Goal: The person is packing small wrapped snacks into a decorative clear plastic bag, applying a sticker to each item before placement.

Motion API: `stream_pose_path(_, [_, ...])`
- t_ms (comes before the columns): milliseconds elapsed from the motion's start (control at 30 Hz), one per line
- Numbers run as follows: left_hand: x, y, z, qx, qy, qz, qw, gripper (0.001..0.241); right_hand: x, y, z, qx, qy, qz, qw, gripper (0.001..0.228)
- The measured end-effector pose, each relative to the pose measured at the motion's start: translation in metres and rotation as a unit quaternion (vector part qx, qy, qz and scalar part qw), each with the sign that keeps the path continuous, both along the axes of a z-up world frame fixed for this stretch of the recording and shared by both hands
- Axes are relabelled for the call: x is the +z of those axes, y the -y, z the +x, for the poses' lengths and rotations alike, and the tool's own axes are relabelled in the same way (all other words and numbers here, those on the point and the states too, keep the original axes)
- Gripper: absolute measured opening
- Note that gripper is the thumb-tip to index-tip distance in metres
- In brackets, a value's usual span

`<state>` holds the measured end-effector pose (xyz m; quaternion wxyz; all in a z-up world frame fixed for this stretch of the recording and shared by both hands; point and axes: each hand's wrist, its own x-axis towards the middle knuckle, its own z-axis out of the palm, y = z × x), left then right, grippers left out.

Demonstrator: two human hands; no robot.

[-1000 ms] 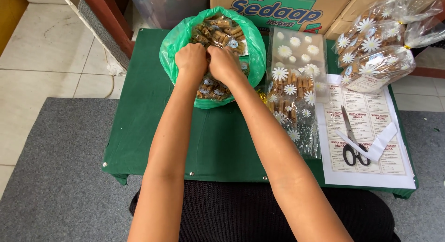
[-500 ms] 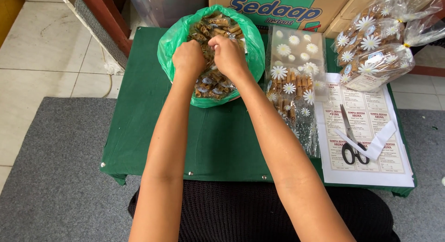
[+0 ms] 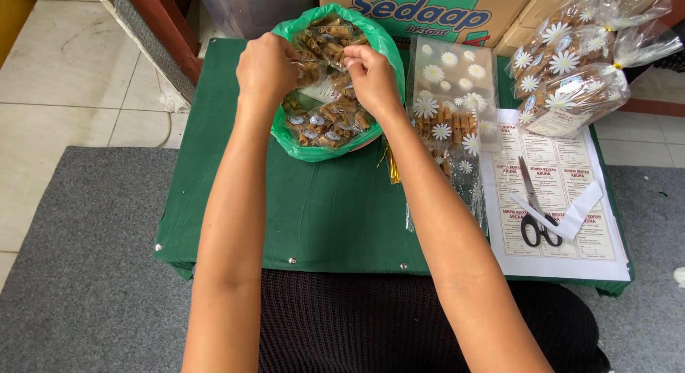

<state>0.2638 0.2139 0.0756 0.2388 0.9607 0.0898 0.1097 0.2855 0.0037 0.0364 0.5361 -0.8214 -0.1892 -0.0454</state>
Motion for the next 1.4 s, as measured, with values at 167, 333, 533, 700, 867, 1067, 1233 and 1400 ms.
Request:
stream_pose_path(167, [0.031, -0.003, -0.04, -0.028, 0.017, -0.083, 0.996, 0.019, 0.002, -0.002, -0.007, 0.05, -0.065, 0.064, 0.995, 0.047])
stream_pose_path(333, [0.048, 0.013, -0.08, -0.099, 0.032, -0.233, 0.967, 0.01, 0.034, 0.01, -0.032, 0.05, -0.091, 0.116, 0.988, 0.025])
stream_pose_path(533, [0.041, 0.045, -0.119, -0.256, 0.082, -0.497, 0.825, 0.022, 0.085, 0.051, -0.085, 0.043, -0.038, 0.086, 0.995, 0.012])
stream_pose_path(700, [0.015, 0.091, -0.141, -0.225, 0.061, -0.606, 0.76, 0.041, 0.089, 0.095, -0.125, 0.042, 0.032, 0.088, 0.995, 0.009])
stream_pose_path(867, [-0.001, 0.125, -0.166, -0.239, 0.048, -0.642, 0.727, 0.038, 0.087, 0.128, -0.179, -0.015, 0.052, 0.091, 0.994, 0.005])
stream_pose_path(1067, [-0.03, 0.167, -0.201, -0.231, 0.076, -0.645, 0.725, 0.036, 0.065, 0.153, -0.243, -0.083, 0.084, 0.107, 0.987, 0.005])
stream_pose_path(1233, [-0.047, 0.194, -0.228, -0.242, 0.119, -0.631, 0.727, 0.024, 0.049, 0.174, -0.287, -0.106, 0.102, 0.07, 0.987, 0.019])
stream_pose_path(1400, [-0.049, 0.212, -0.247, -0.26, 0.048, -0.655, 0.708, 0.049, 0.017, 0.202, -0.3, -0.178, 0.038, 0.195, 0.964, 0.008])
